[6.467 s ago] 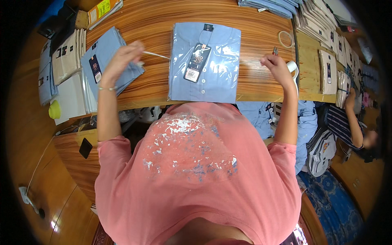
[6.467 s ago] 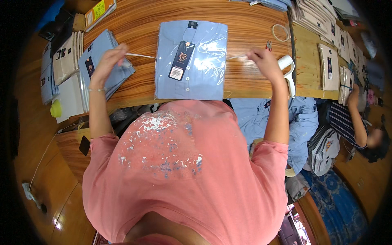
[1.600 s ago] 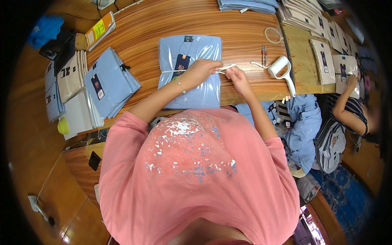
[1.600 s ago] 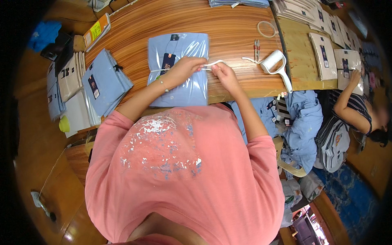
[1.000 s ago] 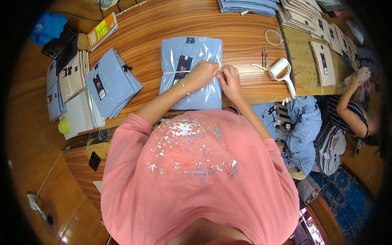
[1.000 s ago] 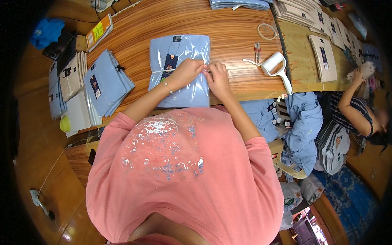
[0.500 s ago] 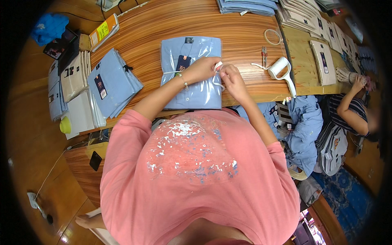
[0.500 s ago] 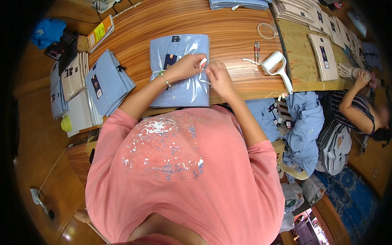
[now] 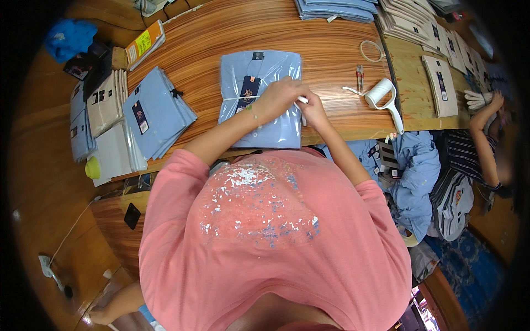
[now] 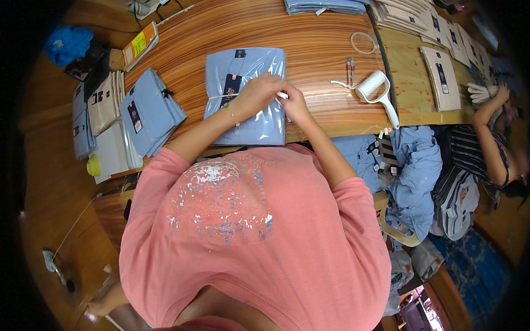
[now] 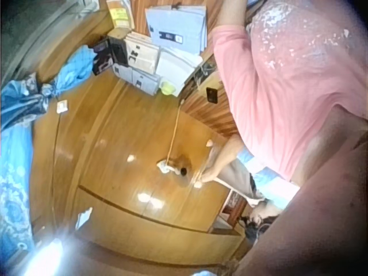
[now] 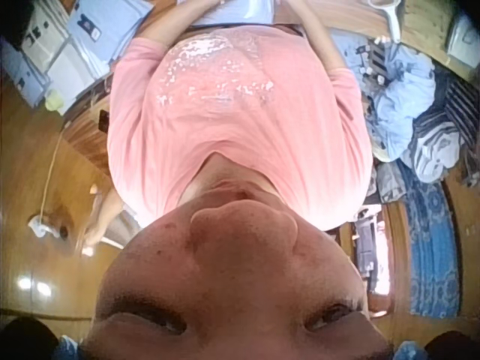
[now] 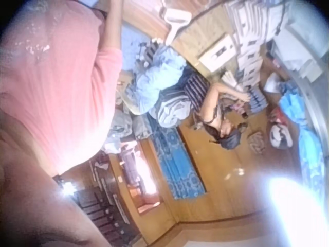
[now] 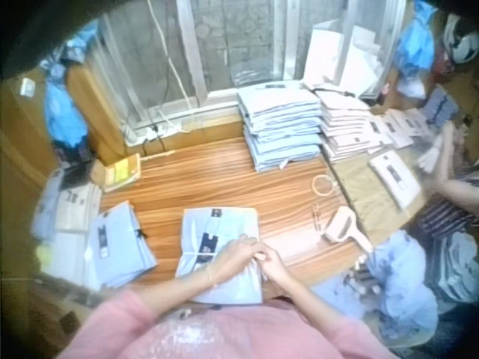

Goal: The person organizes blue shirts in plastic packaging by moving them into stacks and securing a stack with white cord.

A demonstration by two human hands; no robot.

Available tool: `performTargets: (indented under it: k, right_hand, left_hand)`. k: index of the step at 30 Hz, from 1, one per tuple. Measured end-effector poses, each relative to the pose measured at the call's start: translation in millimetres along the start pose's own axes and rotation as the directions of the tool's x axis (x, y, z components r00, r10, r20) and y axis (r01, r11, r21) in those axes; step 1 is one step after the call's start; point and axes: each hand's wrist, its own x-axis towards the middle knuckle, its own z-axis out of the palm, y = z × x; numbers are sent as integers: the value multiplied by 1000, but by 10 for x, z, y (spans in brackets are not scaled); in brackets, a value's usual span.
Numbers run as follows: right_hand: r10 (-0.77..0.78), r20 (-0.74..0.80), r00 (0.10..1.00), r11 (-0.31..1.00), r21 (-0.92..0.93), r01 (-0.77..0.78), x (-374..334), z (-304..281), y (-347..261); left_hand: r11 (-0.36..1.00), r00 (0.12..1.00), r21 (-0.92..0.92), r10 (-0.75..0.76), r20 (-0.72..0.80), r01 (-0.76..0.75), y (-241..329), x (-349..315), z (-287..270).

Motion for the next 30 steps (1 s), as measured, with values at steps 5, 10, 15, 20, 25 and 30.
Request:
performTargets:
  k: [5, 10, 15, 20, 25, 30]
  right_hand:
    - [47, 10, 999, 997, 63, -48, -20, 67, -118]
    - [107, 59, 992, 972, 201, -117, 56, -23, -72]
    - [33, -117, 993, 985, 169, -13, 30, 28, -48]
    - [-525, -140, 840, 739, -565, 367, 63, -22, -154]
    - [-238, -138, 961, 971, -34, 235, 173, -25, -234]
    - [-370, 30, 929, 745, -589, 315, 185, -152, -310]
  left_hand:
    - [995, 1000, 101, 11, -1, -11, -112, -33, 32]
    - [993, 1000, 113, -26, 0, 26, -113, -70, 40]
    - [994, 992, 74, -68, -102, 76, -69, -116, 15]
    - [934, 932, 47, -347, -101, 353, 130, -319, -164]
    - [909, 890, -71, -416, -188, 410, 81, -348, -26]
    - [909, 887, -74, -417, -199, 411, 39, -434, 18]
